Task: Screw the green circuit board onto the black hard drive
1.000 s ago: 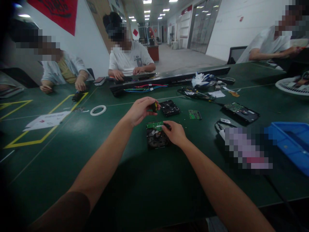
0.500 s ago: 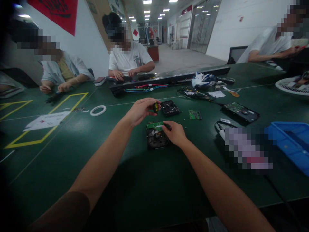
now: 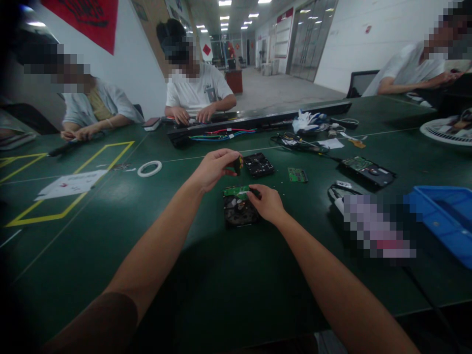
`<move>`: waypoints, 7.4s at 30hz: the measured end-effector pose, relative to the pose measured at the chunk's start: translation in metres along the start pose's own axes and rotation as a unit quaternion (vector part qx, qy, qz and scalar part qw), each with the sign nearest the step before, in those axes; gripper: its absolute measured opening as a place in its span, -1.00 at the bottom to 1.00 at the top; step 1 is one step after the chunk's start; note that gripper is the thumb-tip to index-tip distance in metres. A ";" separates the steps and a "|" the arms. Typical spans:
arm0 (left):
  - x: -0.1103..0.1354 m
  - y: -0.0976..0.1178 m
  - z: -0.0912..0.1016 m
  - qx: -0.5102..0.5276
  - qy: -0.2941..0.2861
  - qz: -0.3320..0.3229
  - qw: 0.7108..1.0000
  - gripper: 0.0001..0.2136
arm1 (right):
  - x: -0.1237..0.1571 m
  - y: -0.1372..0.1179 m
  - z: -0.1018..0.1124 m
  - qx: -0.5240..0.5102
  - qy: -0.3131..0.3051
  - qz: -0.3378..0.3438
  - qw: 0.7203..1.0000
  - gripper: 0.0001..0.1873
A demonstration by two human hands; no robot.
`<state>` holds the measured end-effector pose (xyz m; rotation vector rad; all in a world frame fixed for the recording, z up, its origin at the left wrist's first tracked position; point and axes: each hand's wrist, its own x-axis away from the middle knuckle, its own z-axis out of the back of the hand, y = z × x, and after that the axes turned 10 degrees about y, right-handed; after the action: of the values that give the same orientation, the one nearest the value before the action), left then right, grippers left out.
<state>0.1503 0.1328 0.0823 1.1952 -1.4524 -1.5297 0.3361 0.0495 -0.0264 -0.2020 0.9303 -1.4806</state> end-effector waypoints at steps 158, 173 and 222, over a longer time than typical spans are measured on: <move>0.004 0.006 0.000 -0.006 -0.030 0.011 0.999 -0.76 | 0.002 -0.007 0.006 0.004 -0.010 -0.001 1.000 -0.51; 0.003 0.005 -0.002 0.014 -0.011 0.018 1.000 -0.81 | 0.002 -0.009 0.007 0.004 -0.012 -0.009 1.000 -0.52; 0.001 0.004 0.003 0.012 -0.002 -0.009 1.000 -0.77 | 0.002 -0.010 0.007 0.010 -0.007 -0.007 1.000 -0.53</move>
<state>0.1472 0.1324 0.0856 1.2225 -1.4708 -1.5307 0.3326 0.0433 -0.0160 -0.2048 0.9043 -1.4993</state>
